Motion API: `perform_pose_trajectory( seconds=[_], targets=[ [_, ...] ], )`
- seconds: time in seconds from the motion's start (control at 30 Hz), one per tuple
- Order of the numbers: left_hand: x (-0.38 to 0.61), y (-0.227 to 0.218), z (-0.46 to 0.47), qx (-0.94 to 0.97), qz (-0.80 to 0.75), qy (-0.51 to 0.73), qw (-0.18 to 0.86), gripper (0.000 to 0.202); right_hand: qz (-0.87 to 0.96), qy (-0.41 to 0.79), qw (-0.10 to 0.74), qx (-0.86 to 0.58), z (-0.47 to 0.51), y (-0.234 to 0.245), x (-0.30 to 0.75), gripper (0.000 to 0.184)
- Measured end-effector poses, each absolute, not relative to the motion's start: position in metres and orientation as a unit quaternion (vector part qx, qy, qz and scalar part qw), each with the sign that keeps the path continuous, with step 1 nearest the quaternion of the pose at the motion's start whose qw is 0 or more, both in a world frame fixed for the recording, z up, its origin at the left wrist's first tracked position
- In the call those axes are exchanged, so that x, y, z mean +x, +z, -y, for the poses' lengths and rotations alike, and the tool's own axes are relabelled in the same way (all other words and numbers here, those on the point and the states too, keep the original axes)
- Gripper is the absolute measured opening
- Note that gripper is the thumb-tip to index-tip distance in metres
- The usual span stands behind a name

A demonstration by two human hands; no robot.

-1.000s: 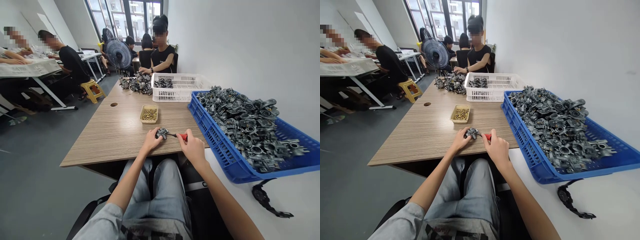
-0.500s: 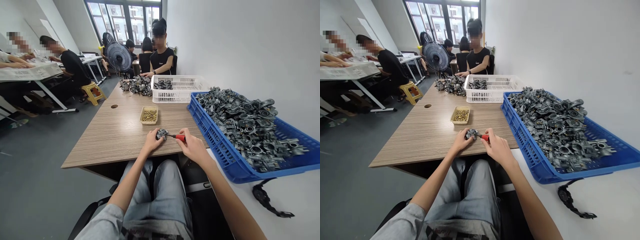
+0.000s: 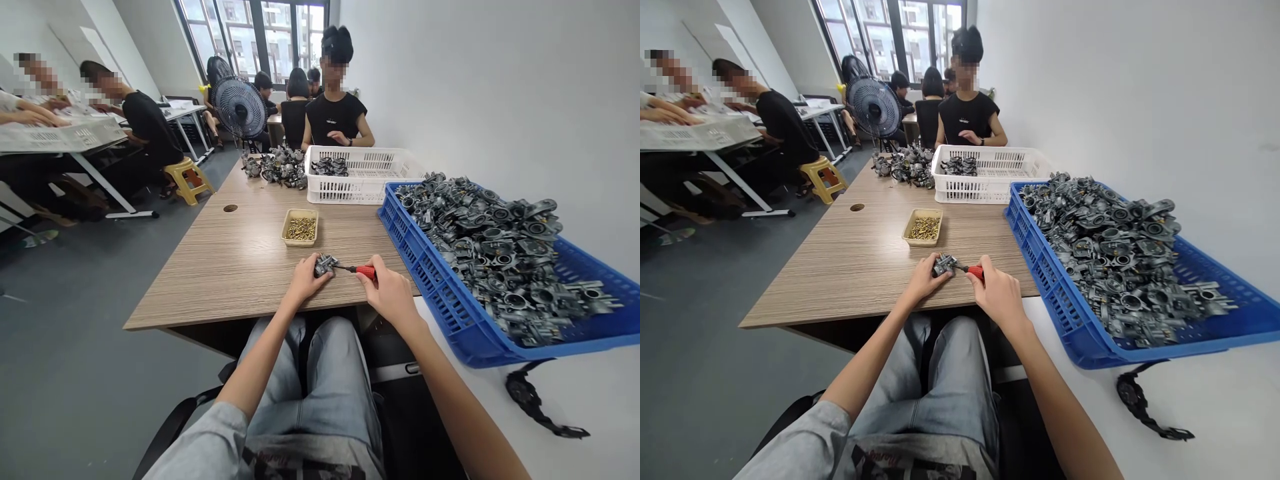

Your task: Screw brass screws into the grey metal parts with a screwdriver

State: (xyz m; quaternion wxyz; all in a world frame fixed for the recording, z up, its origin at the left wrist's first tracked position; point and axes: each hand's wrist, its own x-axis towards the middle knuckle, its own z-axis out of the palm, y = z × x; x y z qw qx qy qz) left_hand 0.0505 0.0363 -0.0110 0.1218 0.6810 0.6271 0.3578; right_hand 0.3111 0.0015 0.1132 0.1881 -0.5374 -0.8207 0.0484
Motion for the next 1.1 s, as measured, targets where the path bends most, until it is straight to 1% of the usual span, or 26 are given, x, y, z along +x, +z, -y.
perform_pose_trajectory(
  seconds=[0.3,0.53,0.7,0.87,0.97,1.1],
  targets=[
    [0.050,-0.013,-0.037,0.681,-0.626,0.360,0.119,0.043,0.787,0.018,0.193,-0.586,0.010,0.106,0.293,0.032],
    [0.050,-0.014,-0.038,0.681,-0.621,0.369,0.117,0.042,0.797,0.025,0.199,-0.570,0.007,0.107,0.298,0.030],
    [0.050,-0.014,-0.038,0.680,-0.621,0.372,0.115,0.042,0.798,0.012,0.167,-0.578,0.008,0.112,0.300,0.032],
    [0.050,-0.014,-0.038,0.674,-0.622,0.380,0.118,0.041,0.818,0.040,0.161,-0.551,0.007,0.120,0.306,0.023],
    [0.050,-0.014,-0.038,0.676,-0.619,0.383,0.116,0.041,0.836,0.052,0.162,-0.522,0.008,0.123,0.309,0.022],
    [0.050,-0.015,-0.039,0.679,-0.617,0.381,0.113,0.042,0.832,0.050,0.147,-0.533,0.009,0.125,0.309,0.021]
  ],
)
